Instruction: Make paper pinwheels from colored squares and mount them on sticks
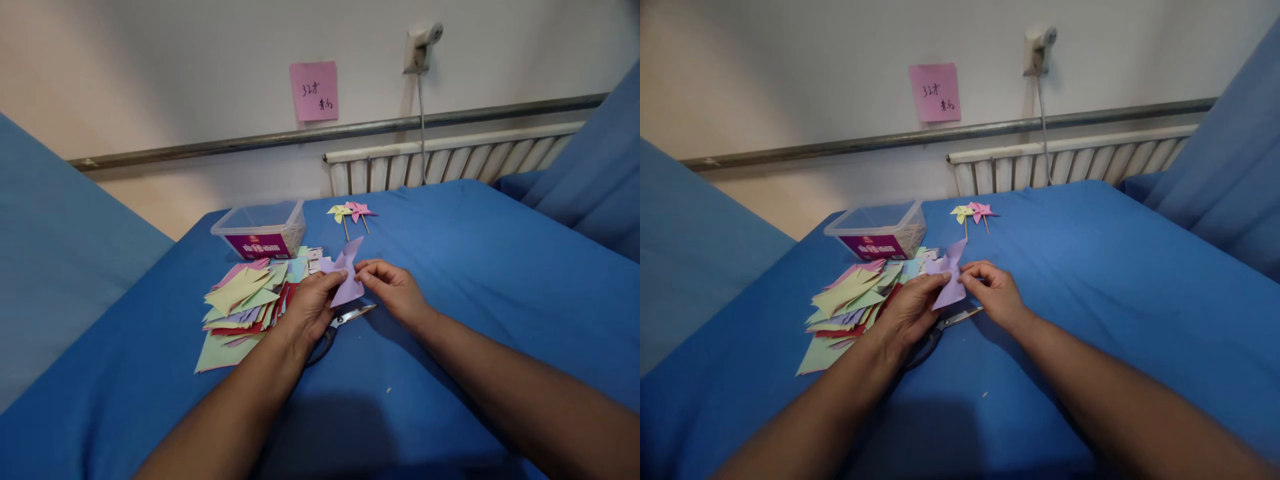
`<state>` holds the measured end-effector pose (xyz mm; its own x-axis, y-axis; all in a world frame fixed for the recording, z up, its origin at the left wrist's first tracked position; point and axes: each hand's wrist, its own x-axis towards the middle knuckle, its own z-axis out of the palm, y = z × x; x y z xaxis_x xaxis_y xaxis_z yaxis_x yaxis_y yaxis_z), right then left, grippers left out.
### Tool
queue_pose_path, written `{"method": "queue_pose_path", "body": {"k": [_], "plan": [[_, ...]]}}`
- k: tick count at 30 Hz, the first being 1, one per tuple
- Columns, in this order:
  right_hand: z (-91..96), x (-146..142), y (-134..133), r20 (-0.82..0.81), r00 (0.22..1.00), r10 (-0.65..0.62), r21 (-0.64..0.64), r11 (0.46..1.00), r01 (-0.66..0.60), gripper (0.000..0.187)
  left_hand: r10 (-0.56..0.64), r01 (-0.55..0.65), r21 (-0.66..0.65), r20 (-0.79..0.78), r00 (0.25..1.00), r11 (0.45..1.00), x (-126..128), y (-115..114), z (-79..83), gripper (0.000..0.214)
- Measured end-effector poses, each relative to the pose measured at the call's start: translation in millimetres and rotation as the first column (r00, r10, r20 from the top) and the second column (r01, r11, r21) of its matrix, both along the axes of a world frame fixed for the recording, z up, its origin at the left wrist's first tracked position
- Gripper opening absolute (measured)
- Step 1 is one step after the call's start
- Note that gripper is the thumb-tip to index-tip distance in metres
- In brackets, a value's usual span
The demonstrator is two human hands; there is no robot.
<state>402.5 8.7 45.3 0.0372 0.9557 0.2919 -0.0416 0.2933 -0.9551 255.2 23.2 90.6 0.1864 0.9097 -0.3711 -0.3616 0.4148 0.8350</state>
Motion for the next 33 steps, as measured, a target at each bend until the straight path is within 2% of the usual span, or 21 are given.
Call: {"method": "queue_pose_path", "body": {"k": [5, 10, 14, 22, 27, 33], "plan": [[6.7, 8, 3, 0.062, 0.994, 0.087, 0.087, 0.992, -0.092, 0.016, -0.011, 0.016, -0.106, 0.048, 0.999, 0.994, -5, 4, 5.9, 0.014], [1.8, 10, 8, 0.07, 0.988, 0.14, 0.086, 0.986, -0.146, 0.014, -0.027, 0.035, -0.12, 0.069, 0.997, 0.992, -7, 7, 1.9, 0.015], [-2.6, 7, 10, 0.023, 0.995, 0.1, 0.071, 0.992, -0.101, 0.012, -0.042, 0.047, -0.089, 0.054, 0.998, 0.995, -6, 5, -0.3, 0.013], [-3.8, -2, 8, -0.091, 0.994, 0.056, -0.035, 0.998, -0.06, 0.023, -0.083, 0.085, -0.036, 0.037, 0.996, 0.996, -3, 2, -2.9, 0.015], [-2.6, -2, 8, -0.035, 0.999, 0.022, -0.017, 1.0, -0.023, 0.022, -0.073, 0.073, -0.033, -0.001, 0.997, 0.997, -2, 1, -4.4, 0.015], [-8.2, -1, 9, 0.05, 0.998, -0.038, -0.044, 0.998, 0.04, 0.025, -0.064, 0.065, 0.092, -0.023, 0.998, 0.994, 0, 0, -10.0, 0.019]]}}
